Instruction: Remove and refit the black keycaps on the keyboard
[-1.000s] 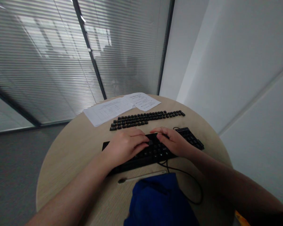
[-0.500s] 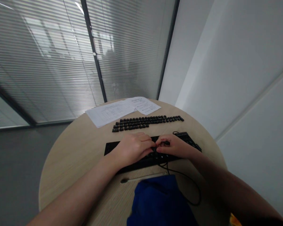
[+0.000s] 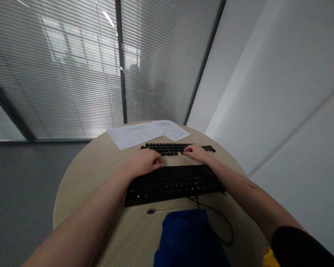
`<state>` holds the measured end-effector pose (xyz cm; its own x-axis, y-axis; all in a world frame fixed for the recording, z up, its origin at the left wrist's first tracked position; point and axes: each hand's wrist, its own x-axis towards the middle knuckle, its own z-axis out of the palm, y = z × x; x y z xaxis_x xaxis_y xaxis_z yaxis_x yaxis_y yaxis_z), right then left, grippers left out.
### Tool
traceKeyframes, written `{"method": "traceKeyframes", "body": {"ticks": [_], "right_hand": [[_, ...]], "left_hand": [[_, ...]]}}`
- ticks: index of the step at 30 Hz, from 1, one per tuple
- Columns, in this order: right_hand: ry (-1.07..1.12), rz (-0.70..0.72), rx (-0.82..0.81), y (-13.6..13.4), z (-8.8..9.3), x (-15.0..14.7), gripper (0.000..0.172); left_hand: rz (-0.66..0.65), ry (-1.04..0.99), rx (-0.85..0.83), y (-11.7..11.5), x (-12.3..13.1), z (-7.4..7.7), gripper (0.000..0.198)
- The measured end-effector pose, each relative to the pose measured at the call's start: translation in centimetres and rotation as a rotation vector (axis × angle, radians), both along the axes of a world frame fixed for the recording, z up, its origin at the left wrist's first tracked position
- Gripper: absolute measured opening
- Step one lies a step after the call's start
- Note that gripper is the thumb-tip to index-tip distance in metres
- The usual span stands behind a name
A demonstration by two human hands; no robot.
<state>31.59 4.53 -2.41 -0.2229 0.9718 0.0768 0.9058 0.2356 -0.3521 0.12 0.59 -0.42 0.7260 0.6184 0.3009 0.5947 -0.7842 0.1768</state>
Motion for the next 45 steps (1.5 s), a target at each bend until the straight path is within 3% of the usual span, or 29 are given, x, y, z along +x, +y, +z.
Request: {"method": "traceKeyframes", "body": {"ticks": [11, 18, 23, 26, 28, 31, 34, 37, 45], "right_hand": [[-0.092, 0.024, 0.000, 1.3, -1.4, -1.0, 0.028], [-0.066, 0.003, -0.001, 1.2, -1.1, -1.0, 0.026], [0.021, -0.063, 0.052, -0.7, 0.0, -0.5, 0.030], [0.149, -0.137, 0.106, -3.2, 0.9, 0.2, 0.057], [0.421, -0.157, 0.166, -5.3, 1.3, 0.8, 0.071], [0.828, -0.123, 0.261, -8.4, 1.6, 1.3, 0.064], [0.994, -0.121, 0.159, -10.5, 1.2, 1.1, 0.058], [1.085, -0.049, 0.016, -11.3, 0.4, 0.6, 0.056], [1.108, 0.021, -0.112, -11.1, -1.1, 0.2, 0.047]], "left_hand": [[0.026, -0.024, -0.035, 0.1, -0.1, 0.4, 0.018], [0.006, -0.038, -0.033, -0.1, 0.0, 0.4, 0.020], [0.004, -0.008, -0.056, -0.4, 0.1, 0.8, 0.021], [0.033, 0.025, -0.089, -0.3, 0.1, 0.8, 0.020], [0.051, 0.039, -0.111, -0.1, 0.2, 0.6, 0.018], [0.069, 0.052, -0.147, 0.4, 0.2, 0.2, 0.017], [0.081, 0.069, -0.178, 0.6, 0.2, -0.3, 0.017], [0.103, 0.093, -0.191, 0.7, 0.3, -0.7, 0.021], [0.131, 0.085, -0.220, 0.9, 0.6, -2.3, 0.024]]}}
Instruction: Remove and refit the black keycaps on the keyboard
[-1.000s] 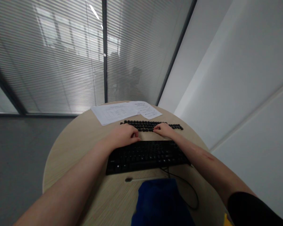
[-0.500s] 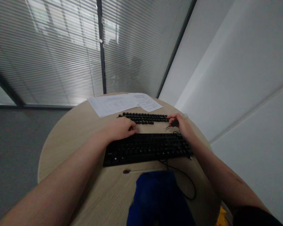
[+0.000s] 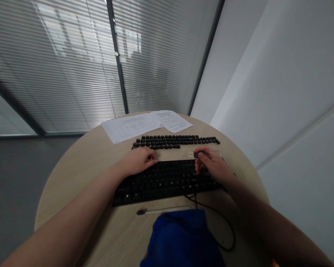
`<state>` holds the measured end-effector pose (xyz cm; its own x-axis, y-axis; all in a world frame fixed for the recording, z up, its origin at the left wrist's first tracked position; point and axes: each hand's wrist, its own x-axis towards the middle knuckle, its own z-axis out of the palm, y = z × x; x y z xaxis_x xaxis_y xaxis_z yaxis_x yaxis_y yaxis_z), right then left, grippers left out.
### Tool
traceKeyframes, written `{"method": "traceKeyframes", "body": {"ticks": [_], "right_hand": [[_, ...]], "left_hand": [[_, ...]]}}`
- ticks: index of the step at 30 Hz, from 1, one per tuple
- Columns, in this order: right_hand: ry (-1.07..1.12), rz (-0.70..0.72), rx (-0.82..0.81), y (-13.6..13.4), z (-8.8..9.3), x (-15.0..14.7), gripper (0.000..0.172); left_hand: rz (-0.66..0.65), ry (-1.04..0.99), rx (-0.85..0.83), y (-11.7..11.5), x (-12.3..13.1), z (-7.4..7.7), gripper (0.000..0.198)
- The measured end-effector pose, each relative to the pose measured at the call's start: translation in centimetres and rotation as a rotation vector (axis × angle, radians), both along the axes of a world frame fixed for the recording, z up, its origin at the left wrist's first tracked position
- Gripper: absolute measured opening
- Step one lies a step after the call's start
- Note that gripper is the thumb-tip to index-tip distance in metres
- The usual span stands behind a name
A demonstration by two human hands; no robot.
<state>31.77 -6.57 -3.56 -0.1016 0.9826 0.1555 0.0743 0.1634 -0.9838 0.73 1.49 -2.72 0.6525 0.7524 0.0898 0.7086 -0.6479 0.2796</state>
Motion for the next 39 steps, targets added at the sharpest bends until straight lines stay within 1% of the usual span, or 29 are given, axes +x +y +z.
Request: {"method": "traceKeyframes", "body": {"ticks": [4, 8, 11, 15, 20, 27, 35, 39], "right_hand": [[-0.034, 0.115, 0.006, -0.1, -0.1, 0.0, 0.042], [-0.089, 0.145, 0.039, -0.5, -0.3, 0.0, 0.039], [-0.136, 0.137, 0.020, -0.7, -0.5, -0.2, 0.043], [-0.208, 0.074, -0.009, -0.5, -0.9, -0.7, 0.048], [-0.245, 0.018, -0.016, -0.3, -1.4, -1.0, 0.047], [-0.328, 0.024, -0.029, -0.3, -1.7, -1.0, 0.041], [-0.395, 0.107, 0.021, -1.0, -1.3, -1.4, 0.036], [-0.437, 0.113, 0.024, -1.2, -1.3, -1.6, 0.032]], "left_hand": [[-0.003, -0.014, -0.050, 0.4, -0.2, -0.6, 0.028], [-0.016, -0.031, -0.090, 0.7, -0.3, -0.9, 0.030], [-0.018, -0.036, -0.111, 0.8, -0.3, -0.9, 0.032], [-0.004, -0.035, -0.119, 0.7, -0.1, -0.9, 0.031], [-0.010, -0.042, -0.129, 0.6, 0.0, -0.7, 0.031], [-0.001, -0.029, -0.123, 0.7, -0.1, -0.9, 0.031], [-0.008, -0.039, -0.130, 0.9, -0.1, -1.3, 0.033], [-0.006, -0.041, -0.131, 0.9, -0.2, -1.3, 0.034]]}}
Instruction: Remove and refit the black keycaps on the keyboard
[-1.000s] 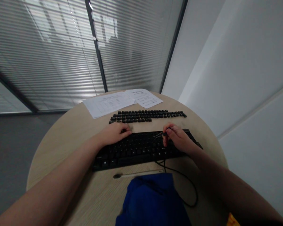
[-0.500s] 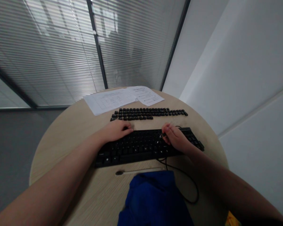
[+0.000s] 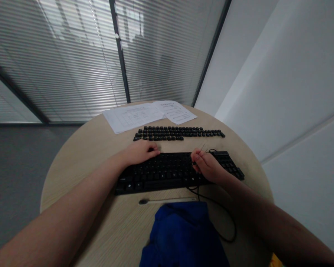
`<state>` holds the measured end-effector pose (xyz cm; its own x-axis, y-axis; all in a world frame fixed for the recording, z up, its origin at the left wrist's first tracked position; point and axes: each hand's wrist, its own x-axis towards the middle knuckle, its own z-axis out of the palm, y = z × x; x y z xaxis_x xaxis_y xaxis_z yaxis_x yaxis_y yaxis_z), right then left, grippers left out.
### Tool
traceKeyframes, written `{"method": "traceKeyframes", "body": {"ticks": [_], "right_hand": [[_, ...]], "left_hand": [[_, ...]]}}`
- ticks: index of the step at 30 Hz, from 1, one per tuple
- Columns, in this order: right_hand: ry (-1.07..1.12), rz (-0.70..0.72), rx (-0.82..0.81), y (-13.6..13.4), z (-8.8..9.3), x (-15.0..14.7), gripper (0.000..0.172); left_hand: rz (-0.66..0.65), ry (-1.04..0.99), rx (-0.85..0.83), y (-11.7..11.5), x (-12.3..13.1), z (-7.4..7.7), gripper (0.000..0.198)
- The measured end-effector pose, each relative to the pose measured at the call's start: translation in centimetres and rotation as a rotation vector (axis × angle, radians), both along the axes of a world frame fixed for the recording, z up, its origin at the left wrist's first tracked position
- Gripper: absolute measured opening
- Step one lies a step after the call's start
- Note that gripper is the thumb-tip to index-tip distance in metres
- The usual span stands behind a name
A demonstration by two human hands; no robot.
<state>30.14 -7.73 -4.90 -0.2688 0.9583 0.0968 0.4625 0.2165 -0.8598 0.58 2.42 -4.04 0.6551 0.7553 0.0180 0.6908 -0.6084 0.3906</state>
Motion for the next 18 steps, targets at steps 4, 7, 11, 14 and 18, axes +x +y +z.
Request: {"method": "traceKeyframes", "body": {"ticks": [4, 7, 11, 14, 18], "right_hand": [[-0.105, 0.016, 0.079, -0.10, 0.31, -0.11, 0.030], [-0.164, 0.018, 0.131, -0.12, 0.45, -0.25, 0.028], [-0.183, 0.007, 0.181, -0.07, 0.39, -0.52, 0.027], [-0.188, 0.011, 0.201, -0.13, 0.48, -0.76, 0.026], [-0.194, 0.007, 0.207, -0.31, 0.70, -1.01, 0.026]], "left_hand": [[-0.005, -0.004, 0.001, 0.07, 0.00, -0.04, 0.035], [-0.008, -0.004, 0.000, 0.16, -0.03, -0.11, 0.035], [-0.004, -0.005, 0.004, 0.17, -0.08, -0.09, 0.034], [-0.002, -0.009, 0.009, 0.11, -0.11, -0.04, 0.034], [0.000, -0.017, 0.014, 0.06, -0.14, -0.07, 0.033]]}}
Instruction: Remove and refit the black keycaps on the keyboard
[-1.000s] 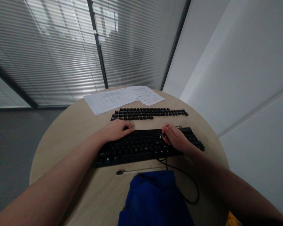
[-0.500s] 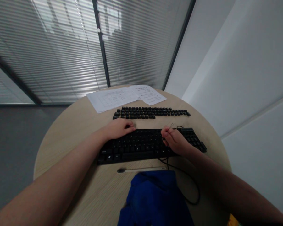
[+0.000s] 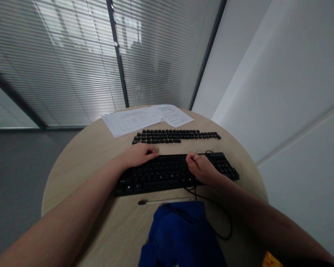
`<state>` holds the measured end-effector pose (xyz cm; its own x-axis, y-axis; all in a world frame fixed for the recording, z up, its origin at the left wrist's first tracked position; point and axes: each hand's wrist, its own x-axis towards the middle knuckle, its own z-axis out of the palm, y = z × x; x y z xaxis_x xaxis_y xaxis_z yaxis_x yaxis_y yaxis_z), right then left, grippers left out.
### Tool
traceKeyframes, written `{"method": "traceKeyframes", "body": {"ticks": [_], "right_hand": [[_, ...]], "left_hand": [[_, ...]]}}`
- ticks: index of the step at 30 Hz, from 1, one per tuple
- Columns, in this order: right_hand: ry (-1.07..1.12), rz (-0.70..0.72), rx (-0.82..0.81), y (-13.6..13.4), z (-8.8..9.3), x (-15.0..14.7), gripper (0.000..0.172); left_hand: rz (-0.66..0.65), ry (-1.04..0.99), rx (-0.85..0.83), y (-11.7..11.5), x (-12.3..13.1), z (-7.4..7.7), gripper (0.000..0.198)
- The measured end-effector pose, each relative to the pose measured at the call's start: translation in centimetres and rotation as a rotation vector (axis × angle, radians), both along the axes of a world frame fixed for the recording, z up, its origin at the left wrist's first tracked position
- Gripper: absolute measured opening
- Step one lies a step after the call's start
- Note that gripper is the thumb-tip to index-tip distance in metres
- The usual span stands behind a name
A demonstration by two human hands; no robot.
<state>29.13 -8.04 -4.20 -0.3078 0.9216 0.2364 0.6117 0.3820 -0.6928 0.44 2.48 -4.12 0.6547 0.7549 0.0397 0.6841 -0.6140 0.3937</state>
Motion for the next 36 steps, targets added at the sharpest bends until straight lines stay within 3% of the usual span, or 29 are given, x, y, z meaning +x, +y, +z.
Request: {"method": "traceKeyframes", "body": {"ticks": [11, 20, 28, 36], "right_hand": [[0.005, -0.037, 0.033, 0.1, 0.0, -0.4, 0.029], [-0.053, -0.025, 0.086, -0.1, -0.4, -0.5, 0.022], [0.124, -0.142, 0.021, -0.2, -1.6, 0.1, 0.035], [0.229, -0.162, -0.027, -0.4, -1.9, 0.0, 0.038]], "left_hand": [[0.010, -0.011, 0.009, -0.1, 0.0, 0.1, 0.034], [-0.008, -0.016, 0.004, 0.0, 0.0, -0.1, 0.034], [-0.002, -0.013, -0.012, 0.0, 0.0, 0.0, 0.034], [0.015, -0.004, -0.019, -0.1, 0.0, 0.0, 0.035]]}}
